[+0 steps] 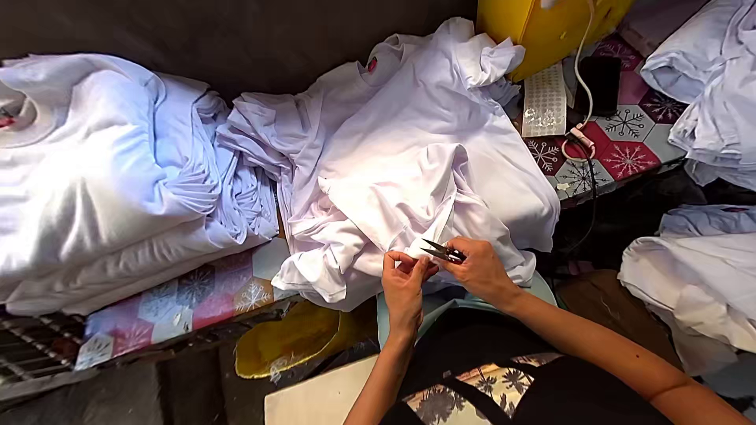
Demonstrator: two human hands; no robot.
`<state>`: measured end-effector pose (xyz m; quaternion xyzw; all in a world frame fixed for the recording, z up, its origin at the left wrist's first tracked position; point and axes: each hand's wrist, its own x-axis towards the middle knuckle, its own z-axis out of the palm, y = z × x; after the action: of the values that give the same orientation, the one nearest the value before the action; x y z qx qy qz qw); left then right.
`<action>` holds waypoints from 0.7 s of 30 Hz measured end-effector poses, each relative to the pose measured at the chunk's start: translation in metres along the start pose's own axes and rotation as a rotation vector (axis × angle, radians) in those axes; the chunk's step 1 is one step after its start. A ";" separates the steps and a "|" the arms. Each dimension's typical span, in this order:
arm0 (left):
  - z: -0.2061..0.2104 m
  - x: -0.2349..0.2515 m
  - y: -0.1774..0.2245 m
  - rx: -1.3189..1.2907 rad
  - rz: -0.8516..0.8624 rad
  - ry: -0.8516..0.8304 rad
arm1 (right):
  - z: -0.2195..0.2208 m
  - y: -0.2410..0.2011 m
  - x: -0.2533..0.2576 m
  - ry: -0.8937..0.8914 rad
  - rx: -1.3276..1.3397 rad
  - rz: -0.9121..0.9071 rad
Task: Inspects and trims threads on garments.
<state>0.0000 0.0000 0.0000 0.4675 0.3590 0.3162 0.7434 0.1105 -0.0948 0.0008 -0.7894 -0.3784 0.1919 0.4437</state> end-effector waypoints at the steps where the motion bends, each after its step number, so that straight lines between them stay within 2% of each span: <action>1: -0.002 0.000 -0.002 0.019 0.049 -0.022 | 0.000 0.001 -0.001 0.027 -0.025 -0.052; 4: -0.011 0.002 -0.011 0.195 0.243 -0.111 | 0.003 0.003 -0.005 0.106 -0.107 -0.193; 7: -0.017 0.007 -0.018 0.489 0.386 -0.143 | -0.002 -0.005 -0.012 0.060 -0.102 -0.169; 10: -0.019 0.006 -0.014 0.617 0.308 -0.149 | -0.005 -0.009 -0.023 -0.068 -0.019 -0.188; 14: -0.023 0.009 -0.014 0.441 0.102 -0.163 | 0.007 0.004 -0.028 -0.196 0.049 -0.397; 17: -0.021 0.010 -0.013 0.445 0.007 -0.143 | 0.017 0.013 -0.027 -0.245 0.045 -0.503; 19: -0.022 0.011 -0.014 0.411 -0.021 -0.152 | 0.016 0.014 -0.026 -0.301 0.075 -0.495; 21: -0.024 0.009 -0.012 0.333 -0.023 -0.166 | 0.008 0.013 -0.026 -0.353 0.169 -0.356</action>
<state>-0.0129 0.0143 -0.0208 0.6043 0.3491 0.2045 0.6864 0.0938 -0.1145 -0.0150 -0.6247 -0.5656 0.2766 0.4619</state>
